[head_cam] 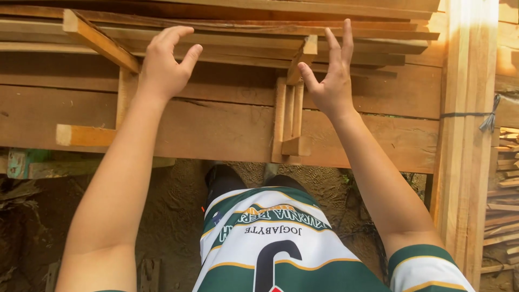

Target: Organizing, bundling, and moving thin wooden planks in a stack.

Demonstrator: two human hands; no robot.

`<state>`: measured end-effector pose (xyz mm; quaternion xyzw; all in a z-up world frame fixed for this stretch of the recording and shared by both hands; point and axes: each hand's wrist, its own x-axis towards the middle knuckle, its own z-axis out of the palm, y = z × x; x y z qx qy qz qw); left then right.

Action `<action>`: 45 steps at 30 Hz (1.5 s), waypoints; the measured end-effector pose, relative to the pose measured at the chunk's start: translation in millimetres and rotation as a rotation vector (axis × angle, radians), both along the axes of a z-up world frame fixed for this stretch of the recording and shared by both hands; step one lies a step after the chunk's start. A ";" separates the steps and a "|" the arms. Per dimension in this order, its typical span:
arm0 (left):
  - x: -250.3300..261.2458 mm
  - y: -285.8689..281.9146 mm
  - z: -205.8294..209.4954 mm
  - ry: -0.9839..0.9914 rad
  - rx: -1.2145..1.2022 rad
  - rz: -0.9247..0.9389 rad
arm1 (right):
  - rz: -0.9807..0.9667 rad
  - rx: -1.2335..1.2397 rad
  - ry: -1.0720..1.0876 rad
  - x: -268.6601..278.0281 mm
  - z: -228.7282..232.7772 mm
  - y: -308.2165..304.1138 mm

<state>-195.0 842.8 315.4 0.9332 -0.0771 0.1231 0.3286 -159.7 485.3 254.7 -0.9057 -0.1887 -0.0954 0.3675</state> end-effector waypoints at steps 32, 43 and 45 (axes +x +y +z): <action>47.2 228.7 -89.7 0.075 0.210 0.252 | -0.446 -0.545 0.099 47.7 -69.0 82.2; 47.8 228.5 -91.2 0.082 0.190 0.301 | -0.466 -0.486 0.169 49.5 -70.5 88.2; 45.6 226.5 -87.4 0.102 0.173 0.306 | -0.479 -0.477 0.166 50.0 -72.7 86.6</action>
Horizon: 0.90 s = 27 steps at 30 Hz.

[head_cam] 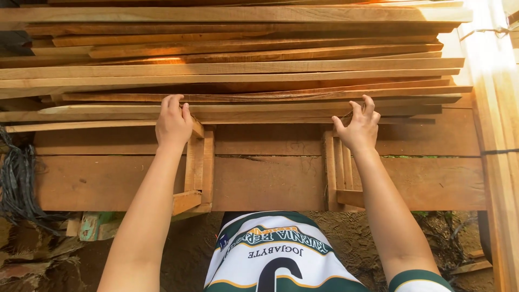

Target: Organizing, bundling, and moving thin wooden planks in a stack.

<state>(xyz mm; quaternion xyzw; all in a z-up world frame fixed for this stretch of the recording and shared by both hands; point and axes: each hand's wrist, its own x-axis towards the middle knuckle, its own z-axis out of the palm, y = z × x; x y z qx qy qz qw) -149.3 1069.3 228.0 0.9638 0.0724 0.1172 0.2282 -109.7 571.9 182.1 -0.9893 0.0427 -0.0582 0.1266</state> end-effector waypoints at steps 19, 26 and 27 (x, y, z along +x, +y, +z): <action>170.3 -94.3 -19.0 0.244 0.062 -0.285 | 0.132 0.266 -0.016 145.8 -6.7 96.9; 230.8 -111.1 -96.8 0.314 0.209 -0.242 | 0.215 -0.017 0.108 212.6 -53.2 95.1; 226.6 -114.0 -104.2 0.264 0.244 -0.196 | 0.207 -0.080 0.113 212.9 -61.5 92.9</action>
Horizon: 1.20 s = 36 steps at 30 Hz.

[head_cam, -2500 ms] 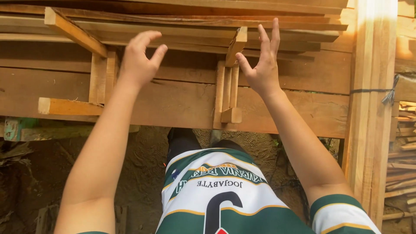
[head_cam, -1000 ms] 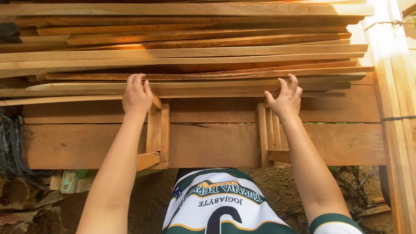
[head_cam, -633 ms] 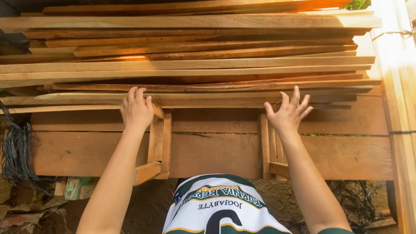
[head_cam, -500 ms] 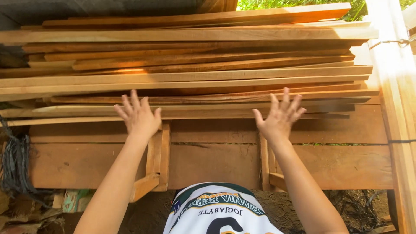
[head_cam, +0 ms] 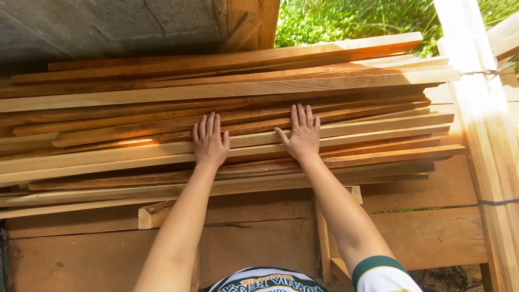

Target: Organizing, bundling, and moving thin wooden planks in a stack.

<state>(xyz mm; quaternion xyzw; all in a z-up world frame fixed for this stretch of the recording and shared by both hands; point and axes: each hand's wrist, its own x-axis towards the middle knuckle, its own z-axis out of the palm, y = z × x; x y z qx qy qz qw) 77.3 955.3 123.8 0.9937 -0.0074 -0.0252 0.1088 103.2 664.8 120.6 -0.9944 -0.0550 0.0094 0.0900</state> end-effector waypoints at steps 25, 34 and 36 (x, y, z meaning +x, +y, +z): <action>-12.0 45.1 36.4 0.090 -0.175 -0.017 | 0.194 0.117 -0.281 -6.4 60.7 -23.9; -168.8 28.4 191.4 0.077 -0.287 -0.006 | 0.158 0.184 0.045 -143.1 201.7 -20.9; -200.5 28.1 208.5 0.247 -0.266 0.012 | 0.055 0.239 0.380 -172.5 218.7 -15.4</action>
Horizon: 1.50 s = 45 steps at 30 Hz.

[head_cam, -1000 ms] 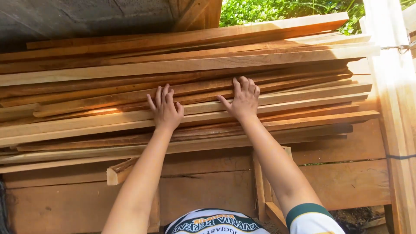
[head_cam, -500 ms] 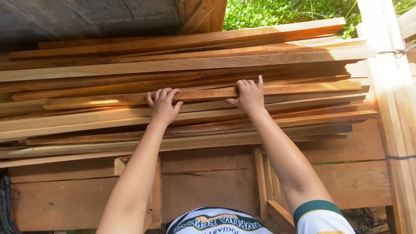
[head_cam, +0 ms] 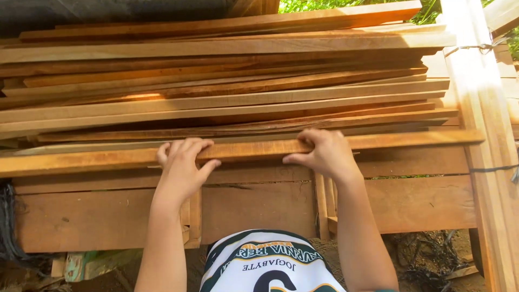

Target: Organizing, bundling, and moving thin wooden planks in a stack.

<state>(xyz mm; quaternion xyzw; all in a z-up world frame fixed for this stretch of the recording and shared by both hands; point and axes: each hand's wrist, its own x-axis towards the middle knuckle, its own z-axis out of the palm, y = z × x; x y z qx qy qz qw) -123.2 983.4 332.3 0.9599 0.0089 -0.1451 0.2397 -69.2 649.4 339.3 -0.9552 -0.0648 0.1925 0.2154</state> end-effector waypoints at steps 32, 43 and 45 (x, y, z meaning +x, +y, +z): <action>-85.2 1.8 -280.9 0.340 0.007 0.140 | 0.019 0.014 0.189 -94.8 -254.7 4.8; -182.1 -0.4 -248.0 0.425 0.017 0.125 | 0.054 0.007 0.362 -184.8 -255.2 -2.8; -183.9 -6.4 -236.1 0.407 0.013 0.122 | 0.055 -0.001 0.381 -190.5 -248.2 -4.0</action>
